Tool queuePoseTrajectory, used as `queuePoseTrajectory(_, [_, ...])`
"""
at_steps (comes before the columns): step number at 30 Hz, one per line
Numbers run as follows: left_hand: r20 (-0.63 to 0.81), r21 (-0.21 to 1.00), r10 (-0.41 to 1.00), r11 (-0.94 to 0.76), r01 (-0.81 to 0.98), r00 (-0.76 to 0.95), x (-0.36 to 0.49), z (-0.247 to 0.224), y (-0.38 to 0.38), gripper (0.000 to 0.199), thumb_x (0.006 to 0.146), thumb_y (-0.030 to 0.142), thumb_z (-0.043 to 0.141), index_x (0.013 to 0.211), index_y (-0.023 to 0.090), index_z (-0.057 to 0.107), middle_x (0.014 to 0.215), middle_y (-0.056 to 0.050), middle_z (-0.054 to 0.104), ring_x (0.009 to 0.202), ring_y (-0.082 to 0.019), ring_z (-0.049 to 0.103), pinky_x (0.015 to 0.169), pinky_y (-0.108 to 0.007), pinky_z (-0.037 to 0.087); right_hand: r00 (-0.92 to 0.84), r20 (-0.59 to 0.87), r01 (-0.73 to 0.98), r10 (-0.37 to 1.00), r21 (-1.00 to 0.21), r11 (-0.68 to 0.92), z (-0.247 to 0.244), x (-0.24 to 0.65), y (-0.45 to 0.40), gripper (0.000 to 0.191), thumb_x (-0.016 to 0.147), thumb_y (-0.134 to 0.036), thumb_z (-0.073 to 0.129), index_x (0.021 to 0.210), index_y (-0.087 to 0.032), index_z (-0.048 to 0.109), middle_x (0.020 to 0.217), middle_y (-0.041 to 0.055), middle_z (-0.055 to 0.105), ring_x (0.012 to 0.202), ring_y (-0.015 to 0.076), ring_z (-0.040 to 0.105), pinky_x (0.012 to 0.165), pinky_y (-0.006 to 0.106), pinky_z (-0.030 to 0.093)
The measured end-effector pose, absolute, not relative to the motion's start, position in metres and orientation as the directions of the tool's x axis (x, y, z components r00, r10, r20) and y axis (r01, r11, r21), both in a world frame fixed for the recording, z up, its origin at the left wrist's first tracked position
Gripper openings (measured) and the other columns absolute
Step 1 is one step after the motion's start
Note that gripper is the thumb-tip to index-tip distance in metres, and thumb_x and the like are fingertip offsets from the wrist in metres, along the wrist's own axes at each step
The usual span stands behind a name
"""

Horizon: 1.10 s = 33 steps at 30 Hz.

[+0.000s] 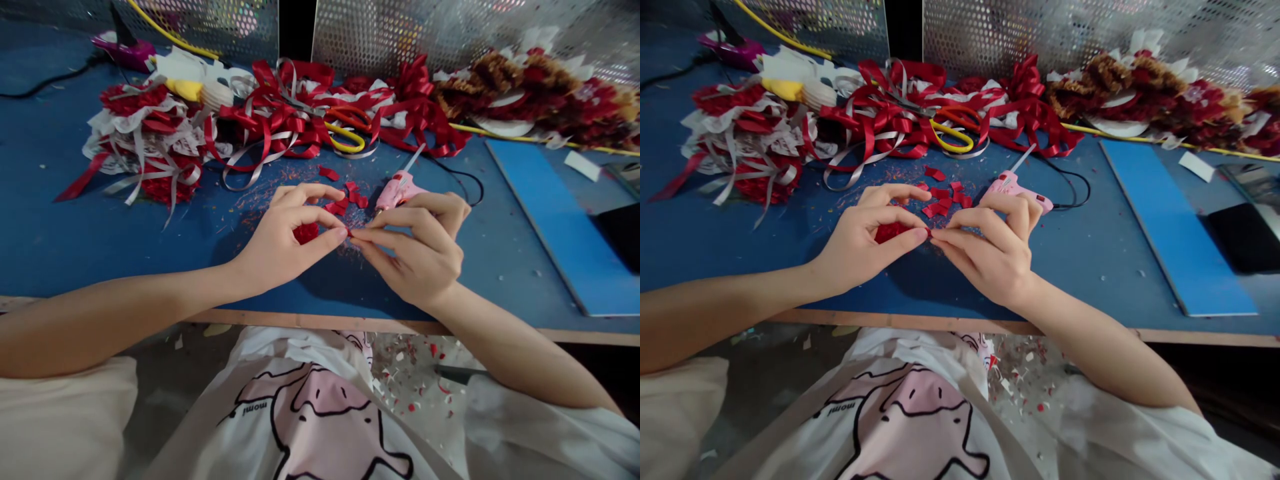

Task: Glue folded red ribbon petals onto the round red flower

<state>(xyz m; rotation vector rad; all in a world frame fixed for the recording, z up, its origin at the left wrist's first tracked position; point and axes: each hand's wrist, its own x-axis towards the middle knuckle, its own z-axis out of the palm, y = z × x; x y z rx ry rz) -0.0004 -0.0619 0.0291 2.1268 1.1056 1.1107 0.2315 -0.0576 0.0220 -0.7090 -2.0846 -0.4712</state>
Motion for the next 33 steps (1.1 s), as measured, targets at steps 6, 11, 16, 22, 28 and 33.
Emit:
queuePoseTrajectory(6, [0.417, 0.754, 0.833, -0.541, 0.373, 0.365, 0.0, 0.028, -0.062, 0.011, 0.096, 0.025, 0.07, 0.088, 0.024, 0.078, 0.134, -0.004, 0.075, 0.13, -0.026, 0.062, 0.117, -0.05, 0.044, -0.47, 0.838, 0.632, 0.277, 0.101, 0.768, 0.025, 0.235, -0.06, 0.019, 0.091, -0.028, 0.083, 0.108, -0.035, 0.08, 0.092, -0.0026, 0.08, 0.09, 0.0228, 0.064, 0.085, 0.046, 0.044])
queuePoseTrajectory(11, [0.407, 0.736, 0.816, -0.559, 0.382, 0.41, -0.001, 0.031, -0.06, 0.016, 0.099, 0.029, 0.067, 0.09, 0.023, 0.079, 0.131, -0.003, 0.077, 0.13, -0.025, 0.062, 0.118, -0.045, 0.044, -0.512, 0.838, 0.609, 0.187, 0.202, 0.767, 0.023, 0.232, -0.057, 0.013, 0.091, -0.029, 0.082, 0.103, -0.03, 0.078, 0.088, -0.0018, 0.077, 0.09, 0.0214, 0.063, 0.084, 0.044, 0.042])
queuePoseTrajectory(16, [0.392, 0.547, 0.827, -0.561, 0.621, 0.402, -0.02, 0.044, -0.035, 0.041, 0.109, 0.037, 0.041, 0.118, 0.019, 0.077, 0.131, -0.008, 0.077, 0.127, -0.026, 0.065, 0.119, -0.045, 0.041, -0.505, 0.824, 0.645, 0.257, 0.163, 0.747, 0.023, 0.231, -0.055, 0.006, 0.094, -0.024, 0.074, 0.098, -0.026, 0.07, 0.092, 0.0016, 0.076, 0.095, 0.023, 0.062, 0.087, 0.045, 0.044])
queuePoseTrajectory(22, [0.064, 0.372, 0.942, -0.328, 0.868, 0.329, -0.047, 0.055, -0.012, 0.046, 0.099, 0.04, 0.05, 0.136, 0.025, 0.072, 0.123, -0.008, 0.079, 0.114, -0.031, 0.071, 0.105, -0.042, 0.051, -0.497, 0.813, 0.645, 0.304, 0.111, 0.756, 0.022, 0.233, -0.051, 0.012, 0.092, -0.022, 0.072, 0.1, -0.026, 0.064, 0.096, 0.0027, 0.074, 0.097, 0.0255, 0.063, 0.085, 0.047, 0.048])
queuePoseTrajectory(28, [-0.096, 0.333, 0.89, -0.393, 0.857, 0.445, -0.044, 0.057, -0.019, 0.058, 0.088, 0.043, 0.063, 0.142, 0.023, 0.066, 0.118, -0.008, 0.076, 0.11, -0.03, 0.072, 0.101, -0.039, 0.053, -0.478, 0.82, 0.614, 0.316, 0.055, 0.787, 0.017, 0.237, -0.046, 0.006, 0.098, -0.029, 0.067, 0.103, -0.028, 0.065, 0.091, 0.0028, 0.073, 0.096, 0.0266, 0.064, 0.085, 0.048, 0.048])
queuePoseTrajectory(33, [-0.206, 0.374, 0.806, -0.459, 0.805, 0.555, -0.044, 0.056, -0.019, 0.046, 0.085, 0.046, 0.068, 0.124, 0.023, 0.076, 0.114, -0.007, 0.073, 0.099, -0.026, 0.072, 0.098, -0.038, 0.053, -0.468, 0.815, 0.608, 0.341, 0.016, 0.794, 0.014, 0.238, -0.046, 0.005, 0.101, -0.031, 0.063, 0.104, -0.027, 0.063, 0.092, 0.0035, 0.075, 0.096, 0.0279, 0.065, 0.083, 0.048, 0.047])
